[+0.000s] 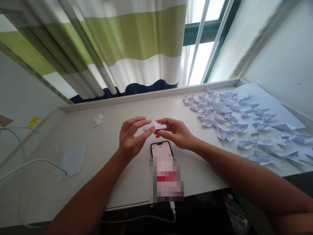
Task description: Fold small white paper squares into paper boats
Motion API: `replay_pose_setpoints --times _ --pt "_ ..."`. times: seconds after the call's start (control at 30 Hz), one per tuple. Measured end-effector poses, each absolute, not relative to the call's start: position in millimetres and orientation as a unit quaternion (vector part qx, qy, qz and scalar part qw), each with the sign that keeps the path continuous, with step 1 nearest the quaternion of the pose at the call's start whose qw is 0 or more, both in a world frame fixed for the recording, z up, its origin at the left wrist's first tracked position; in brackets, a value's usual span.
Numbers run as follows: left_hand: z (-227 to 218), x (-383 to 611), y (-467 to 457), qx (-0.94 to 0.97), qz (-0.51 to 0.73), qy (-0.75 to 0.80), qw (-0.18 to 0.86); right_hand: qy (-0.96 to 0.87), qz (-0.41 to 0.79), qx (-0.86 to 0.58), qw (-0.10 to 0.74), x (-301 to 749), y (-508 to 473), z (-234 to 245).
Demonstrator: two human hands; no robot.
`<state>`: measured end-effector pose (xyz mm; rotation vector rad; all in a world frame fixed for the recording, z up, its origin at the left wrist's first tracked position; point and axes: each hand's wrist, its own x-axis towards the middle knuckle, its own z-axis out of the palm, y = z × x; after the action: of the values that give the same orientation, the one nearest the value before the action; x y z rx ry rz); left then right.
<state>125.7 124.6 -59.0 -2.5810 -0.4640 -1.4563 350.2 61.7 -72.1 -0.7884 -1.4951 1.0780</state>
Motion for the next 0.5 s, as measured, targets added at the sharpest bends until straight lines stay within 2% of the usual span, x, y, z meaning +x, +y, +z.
replay_pose_setpoints --times 0.13,0.33,0.5 --pt "-61.8 133.2 121.5 -0.858 -0.489 -0.154 0.027 -0.602 0.414 -0.343 0.590 346.4 63.4 -72.0" --pt "-68.3 142.9 111.4 -0.803 -0.457 -0.261 -0.279 -0.709 0.208 -0.424 0.525 353.3 61.1 -72.9" --pt "-70.1 146.9 109.4 -0.706 -0.478 -0.302 -0.426 -0.705 0.081 -0.426 0.561 356.0 62.0 -70.9"
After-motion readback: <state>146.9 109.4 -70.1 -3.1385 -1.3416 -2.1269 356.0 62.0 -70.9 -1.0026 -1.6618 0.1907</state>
